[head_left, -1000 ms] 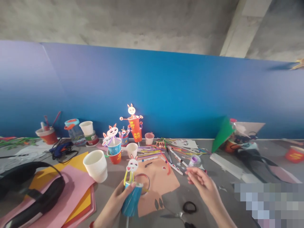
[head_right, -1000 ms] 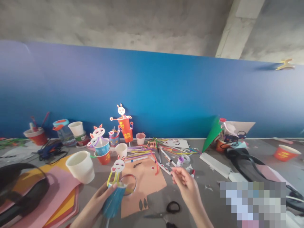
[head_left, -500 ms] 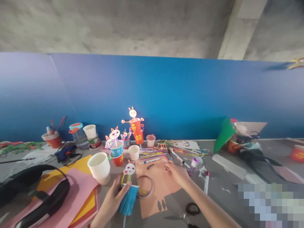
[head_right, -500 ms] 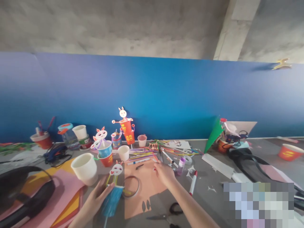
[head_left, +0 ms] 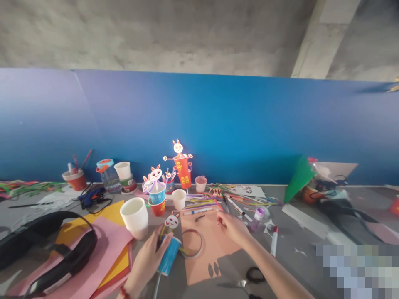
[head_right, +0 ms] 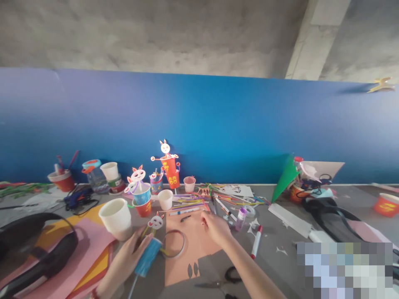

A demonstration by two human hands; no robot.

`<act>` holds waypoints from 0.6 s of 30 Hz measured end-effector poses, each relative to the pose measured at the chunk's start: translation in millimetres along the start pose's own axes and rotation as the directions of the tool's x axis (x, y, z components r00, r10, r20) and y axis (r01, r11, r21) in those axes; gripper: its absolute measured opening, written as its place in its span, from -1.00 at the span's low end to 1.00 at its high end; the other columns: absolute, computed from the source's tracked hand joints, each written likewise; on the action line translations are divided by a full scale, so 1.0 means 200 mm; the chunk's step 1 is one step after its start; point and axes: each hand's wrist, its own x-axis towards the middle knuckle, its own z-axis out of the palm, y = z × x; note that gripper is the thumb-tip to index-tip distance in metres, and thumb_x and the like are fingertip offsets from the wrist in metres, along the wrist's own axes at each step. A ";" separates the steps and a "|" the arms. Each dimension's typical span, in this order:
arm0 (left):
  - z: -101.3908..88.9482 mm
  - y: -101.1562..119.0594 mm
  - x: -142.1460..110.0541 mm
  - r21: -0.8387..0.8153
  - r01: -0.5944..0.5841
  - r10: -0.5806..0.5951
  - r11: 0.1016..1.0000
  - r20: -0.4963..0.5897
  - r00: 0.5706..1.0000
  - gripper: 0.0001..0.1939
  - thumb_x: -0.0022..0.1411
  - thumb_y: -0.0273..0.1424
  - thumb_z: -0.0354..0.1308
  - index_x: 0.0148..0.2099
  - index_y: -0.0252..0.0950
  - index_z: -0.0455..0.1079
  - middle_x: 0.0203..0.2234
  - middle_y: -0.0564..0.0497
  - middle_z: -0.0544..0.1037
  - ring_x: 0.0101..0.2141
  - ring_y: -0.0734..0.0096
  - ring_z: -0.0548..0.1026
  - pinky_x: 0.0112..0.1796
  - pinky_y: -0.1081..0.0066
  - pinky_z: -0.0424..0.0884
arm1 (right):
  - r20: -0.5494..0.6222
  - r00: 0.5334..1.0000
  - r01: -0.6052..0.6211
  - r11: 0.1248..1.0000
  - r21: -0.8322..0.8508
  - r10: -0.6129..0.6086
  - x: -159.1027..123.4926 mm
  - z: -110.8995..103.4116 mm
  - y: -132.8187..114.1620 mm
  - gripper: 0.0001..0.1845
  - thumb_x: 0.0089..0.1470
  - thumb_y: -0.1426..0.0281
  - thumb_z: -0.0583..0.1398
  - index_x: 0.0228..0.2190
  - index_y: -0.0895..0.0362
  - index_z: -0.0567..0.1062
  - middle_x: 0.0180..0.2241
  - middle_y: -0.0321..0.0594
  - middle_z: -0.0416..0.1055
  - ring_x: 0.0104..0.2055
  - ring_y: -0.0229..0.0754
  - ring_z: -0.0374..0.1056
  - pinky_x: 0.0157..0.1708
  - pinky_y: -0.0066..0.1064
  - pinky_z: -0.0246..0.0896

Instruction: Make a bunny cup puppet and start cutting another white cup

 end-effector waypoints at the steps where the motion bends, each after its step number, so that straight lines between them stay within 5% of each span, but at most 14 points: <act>1: 0.00 -0.01 0.00 0.052 -0.003 0.003 0.999 -0.012 1.000 -0.53 0.31 -0.09 0.00 0.13 -0.25 0.33 0.04 -0.21 0.58 0.08 0.01 0.52 0.07 0.11 0.40 | -0.016 0.999 0.031 0.999 0.018 -0.031 -0.02 0.00 -0.01 -0.78 0.14 0.61 0.15 -0.26 0.06 0.48 -0.30 -0.28 0.55 -0.26 -0.16 0.49 -0.30 -0.44 0.25; 6: -0.01 -0.02 -0.04 0.287 -0.132 0.164 0.949 -0.092 0.982 -0.56 0.37 -0.11 -0.03 0.12 -0.28 0.33 0.01 -0.22 0.60 0.04 0.03 0.54 0.01 0.13 0.45 | -0.054 0.982 0.185 0.978 0.101 -0.180 -0.14 0.01 -0.07 -0.74 0.06 0.66 0.12 -0.35 0.08 0.49 -0.30 -0.25 0.53 -0.22 -0.16 0.46 -0.24 -0.45 0.23; 10: -0.03 0.08 -0.06 0.467 -0.317 0.429 0.826 -0.156 0.890 -0.57 0.37 -0.16 0.05 0.17 -0.28 0.31 -0.01 -0.23 0.56 0.00 0.00 0.52 -0.02 0.09 0.43 | -0.037 0.960 0.279 0.947 0.159 -0.277 -0.21 0.04 -0.04 -0.75 0.09 0.62 0.13 -0.35 0.08 0.54 -0.23 -0.21 0.56 -0.16 -0.13 0.46 -0.16 -0.42 0.26; 14: 0.01 0.24 -0.10 0.406 -0.523 0.539 0.749 0.085 0.838 -0.79 0.34 -0.38 0.11 0.00 -0.23 0.41 -0.09 -0.13 0.55 -0.08 0.12 0.50 -0.07 0.17 0.43 | -0.033 0.949 0.313 0.925 0.215 -0.314 -0.23 0.06 0.01 -0.68 0.04 0.65 0.12 -0.35 0.06 0.58 -0.20 -0.20 0.58 -0.10 -0.11 0.47 -0.08 -0.36 0.29; 18: 0.09 0.37 -0.12 0.430 -0.542 0.437 0.722 0.323 0.839 -0.86 0.18 -0.55 0.20 -0.24 -0.20 0.47 -0.19 -0.03 0.54 -0.13 0.14 0.47 -0.08 0.15 0.40 | -0.053 0.959 0.283 0.924 0.258 -0.279 -0.25 0.03 0.00 -0.68 0.08 0.62 0.08 -0.27 0.10 0.57 -0.17 -0.11 0.57 -0.10 -0.07 0.47 -0.09 -0.32 0.32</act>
